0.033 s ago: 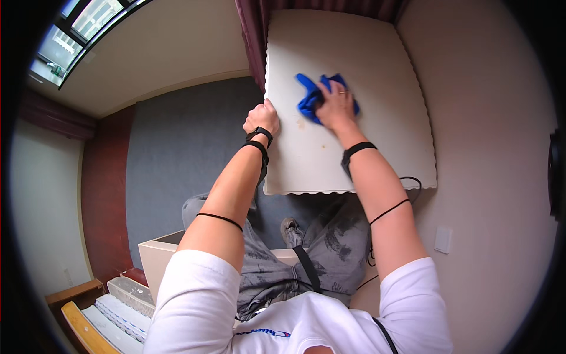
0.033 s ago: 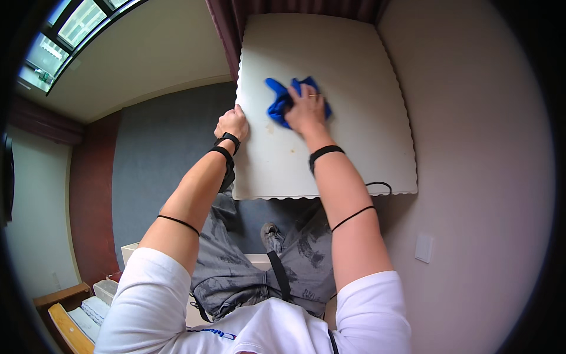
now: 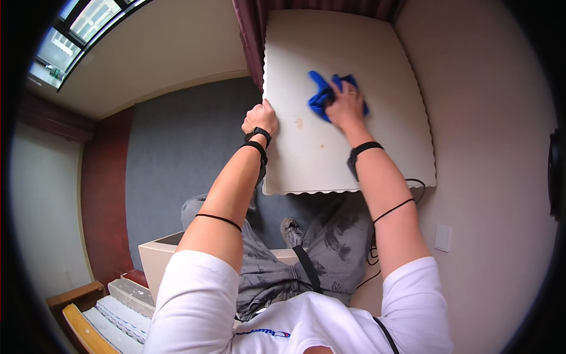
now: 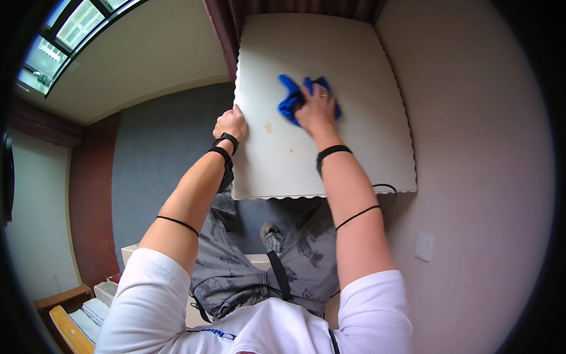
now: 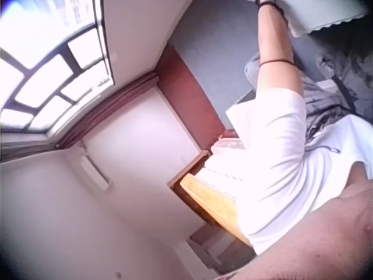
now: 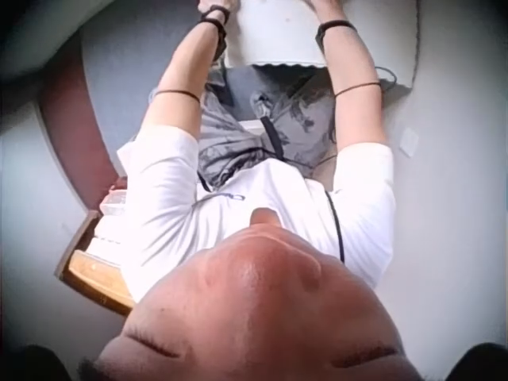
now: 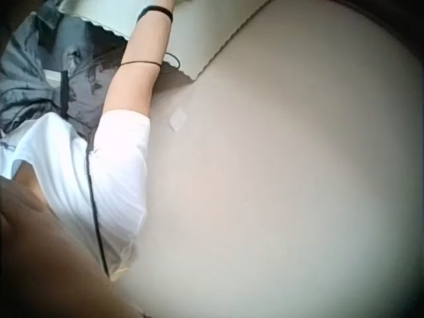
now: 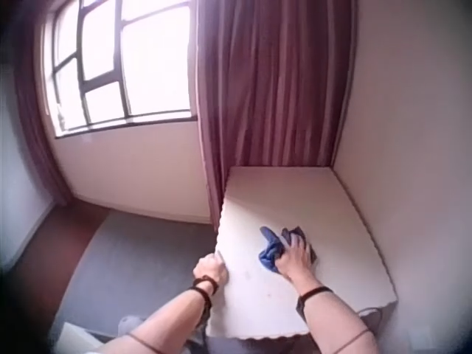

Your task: Cleaning a window sill, window panes, and furniture using a blue cloth.

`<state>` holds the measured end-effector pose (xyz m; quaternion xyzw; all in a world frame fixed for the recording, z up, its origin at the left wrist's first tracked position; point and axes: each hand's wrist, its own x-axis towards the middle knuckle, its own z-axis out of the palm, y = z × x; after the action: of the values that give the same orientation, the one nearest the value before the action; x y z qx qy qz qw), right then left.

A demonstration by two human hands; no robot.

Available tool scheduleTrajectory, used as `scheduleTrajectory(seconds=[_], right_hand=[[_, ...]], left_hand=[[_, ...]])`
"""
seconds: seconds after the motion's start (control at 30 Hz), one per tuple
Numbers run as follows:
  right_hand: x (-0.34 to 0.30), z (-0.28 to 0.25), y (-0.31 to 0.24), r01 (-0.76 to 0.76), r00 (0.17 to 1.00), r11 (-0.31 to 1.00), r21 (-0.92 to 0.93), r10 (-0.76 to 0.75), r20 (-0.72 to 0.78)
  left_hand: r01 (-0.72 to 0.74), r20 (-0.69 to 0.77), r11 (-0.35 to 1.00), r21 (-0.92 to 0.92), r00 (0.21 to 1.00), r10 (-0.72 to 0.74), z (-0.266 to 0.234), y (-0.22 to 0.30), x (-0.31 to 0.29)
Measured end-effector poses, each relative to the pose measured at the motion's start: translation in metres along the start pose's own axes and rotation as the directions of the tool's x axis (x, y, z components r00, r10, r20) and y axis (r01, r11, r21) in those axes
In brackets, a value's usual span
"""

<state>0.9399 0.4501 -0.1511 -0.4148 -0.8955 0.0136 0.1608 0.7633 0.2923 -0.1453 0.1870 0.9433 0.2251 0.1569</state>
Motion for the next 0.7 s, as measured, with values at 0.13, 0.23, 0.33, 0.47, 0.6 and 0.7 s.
scheduleTrajectory(seconds=[0.13, 0.23, 0.33, 0.47, 0.6, 0.7], right_hand=[[-0.022, -0.033, 0.12, -0.338, 0.941, 0.93, -0.142, 0.33, -0.077], [-0.07, -0.062, 0.187, -0.435, 0.9, 0.889, -0.143, 0.426, -0.094], [-0.121, -0.076, 0.239, -0.466, 0.881, 0.827, -0.313, 0.467, -0.076], [-0.146, -0.069, 0.193, -0.57, 0.815, 0.749, -0.339, 0.569, -0.112], [-0.155, -0.06, 0.13, -0.492, 0.868, 0.812, -0.316, 0.487, -0.099], [-0.155, -0.047, 0.072, -0.313, 0.949, 0.913, -0.262, 0.29, -0.125]], left_hand=[[-0.002, -0.001, 1.0, -0.009, 1.0, 0.002, -0.001, -0.007, 0.0], [0.01, 0.002, 1.0, -0.01, 1.0, -0.01, -0.004, -0.011, 0.001], [-0.026, 0.018, 0.999, -0.033, 0.999, 0.026, 0.001, 0.003, -0.004], [-0.054, -0.018, 0.999, -0.002, 0.998, 0.054, 0.0, -0.012, 0.008], [-0.044, -0.051, 0.999, 0.018, 0.998, 0.044, 0.002, -0.014, 0.005], [-0.033, -0.076, 0.999, 0.031, 0.997, 0.035, 0.003, -0.018, -0.007]])
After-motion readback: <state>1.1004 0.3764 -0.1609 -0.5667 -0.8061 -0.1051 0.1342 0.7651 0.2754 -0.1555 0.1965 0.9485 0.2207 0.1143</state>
